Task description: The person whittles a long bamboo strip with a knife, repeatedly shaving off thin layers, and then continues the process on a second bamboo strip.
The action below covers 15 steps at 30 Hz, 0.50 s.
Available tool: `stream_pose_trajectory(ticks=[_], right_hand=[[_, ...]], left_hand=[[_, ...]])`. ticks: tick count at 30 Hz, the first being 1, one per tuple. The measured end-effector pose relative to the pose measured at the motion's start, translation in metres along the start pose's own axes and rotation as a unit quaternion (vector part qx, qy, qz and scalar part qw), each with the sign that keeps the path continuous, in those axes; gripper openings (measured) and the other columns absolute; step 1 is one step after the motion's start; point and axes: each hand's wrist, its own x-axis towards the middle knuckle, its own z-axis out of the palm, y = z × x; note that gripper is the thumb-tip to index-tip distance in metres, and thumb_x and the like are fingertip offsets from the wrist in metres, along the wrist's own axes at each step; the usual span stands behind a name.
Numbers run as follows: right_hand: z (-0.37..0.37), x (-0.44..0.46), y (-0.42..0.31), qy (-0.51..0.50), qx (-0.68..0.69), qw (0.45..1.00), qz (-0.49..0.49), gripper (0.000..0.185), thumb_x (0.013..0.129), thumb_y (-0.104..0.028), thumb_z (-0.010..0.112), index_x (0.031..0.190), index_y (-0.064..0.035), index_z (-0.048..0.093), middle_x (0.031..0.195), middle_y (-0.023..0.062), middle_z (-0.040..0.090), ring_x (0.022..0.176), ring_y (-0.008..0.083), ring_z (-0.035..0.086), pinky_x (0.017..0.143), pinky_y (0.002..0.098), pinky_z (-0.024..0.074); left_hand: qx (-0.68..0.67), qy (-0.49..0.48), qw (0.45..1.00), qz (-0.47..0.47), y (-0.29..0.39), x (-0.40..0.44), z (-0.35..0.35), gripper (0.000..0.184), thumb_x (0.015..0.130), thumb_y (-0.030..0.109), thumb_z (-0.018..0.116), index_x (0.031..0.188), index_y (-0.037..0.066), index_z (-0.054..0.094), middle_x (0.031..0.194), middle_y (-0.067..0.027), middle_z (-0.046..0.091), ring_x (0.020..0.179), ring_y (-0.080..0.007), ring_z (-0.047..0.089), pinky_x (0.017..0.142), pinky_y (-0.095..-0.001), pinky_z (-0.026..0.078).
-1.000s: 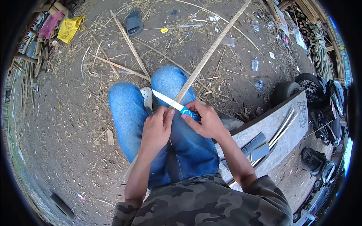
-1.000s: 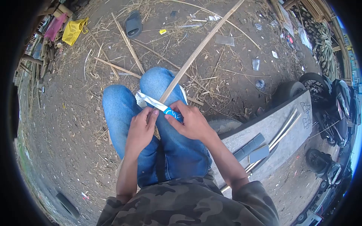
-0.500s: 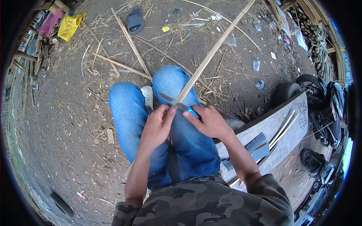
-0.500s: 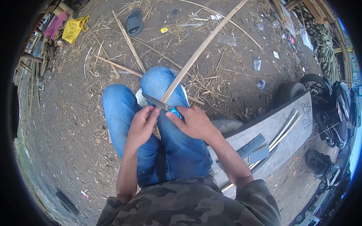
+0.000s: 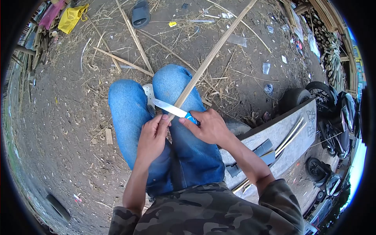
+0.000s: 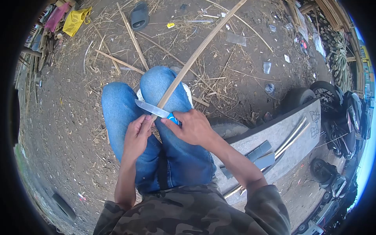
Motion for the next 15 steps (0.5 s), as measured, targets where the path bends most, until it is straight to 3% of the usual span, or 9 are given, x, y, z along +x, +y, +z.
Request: stream_pose_trajectory(ticks=[1, 10, 15], right_hand=[[0.001, 0.001, 0.003, -0.001, -0.001, 1.000, 0.003, 0.046, 0.093, -0.041, 0.060, 0.069, -0.0016, 0.062, 0.050, 0.0197, 0.051, 0.051, 0.0400, 0.056, 0.050, 0.0441, 0.0446], [0.001, 0.004, 0.009, -0.019, 0.021, 0.999, 0.030, 0.051, 0.095, -0.044, 0.055, 0.067, -0.0011, 0.061, 0.051, 0.0186, 0.050, 0.050, 0.0383, 0.055, 0.050, 0.0420, 0.0426], [0.011, 0.002, -0.001, -0.008, 0.044, 0.999, 0.023, 0.052, 0.096, -0.042, 0.053, 0.066, 0.0000, 0.058, 0.052, 0.0210, 0.049, 0.051, 0.0414, 0.053, 0.050, 0.0450, 0.0415]], left_hand=[[0.006, 0.007, 1.000, 0.000, 0.001, -0.007, -0.003, 0.039, 0.102, 0.031, 0.046, 0.079, 0.000, 0.057, 0.053, -0.0038, 0.043, 0.047, -0.0114, 0.040, 0.047, -0.0311, 0.033], [0.077, 0.036, 0.993, -0.076, -0.006, -0.092, -0.037, 0.032, 0.102, 0.023, 0.046, 0.082, 0.001, 0.059, 0.051, -0.0024, 0.043, 0.045, -0.0104, 0.041, 0.046, -0.0299, 0.032], [0.073, 0.059, 0.996, 0.006, 0.003, -0.038, -0.008, 0.033, 0.101, 0.024, 0.046, 0.085, 0.000, 0.062, 0.052, -0.0080, 0.047, 0.047, -0.0146, 0.047, 0.049, -0.0342, 0.036]])
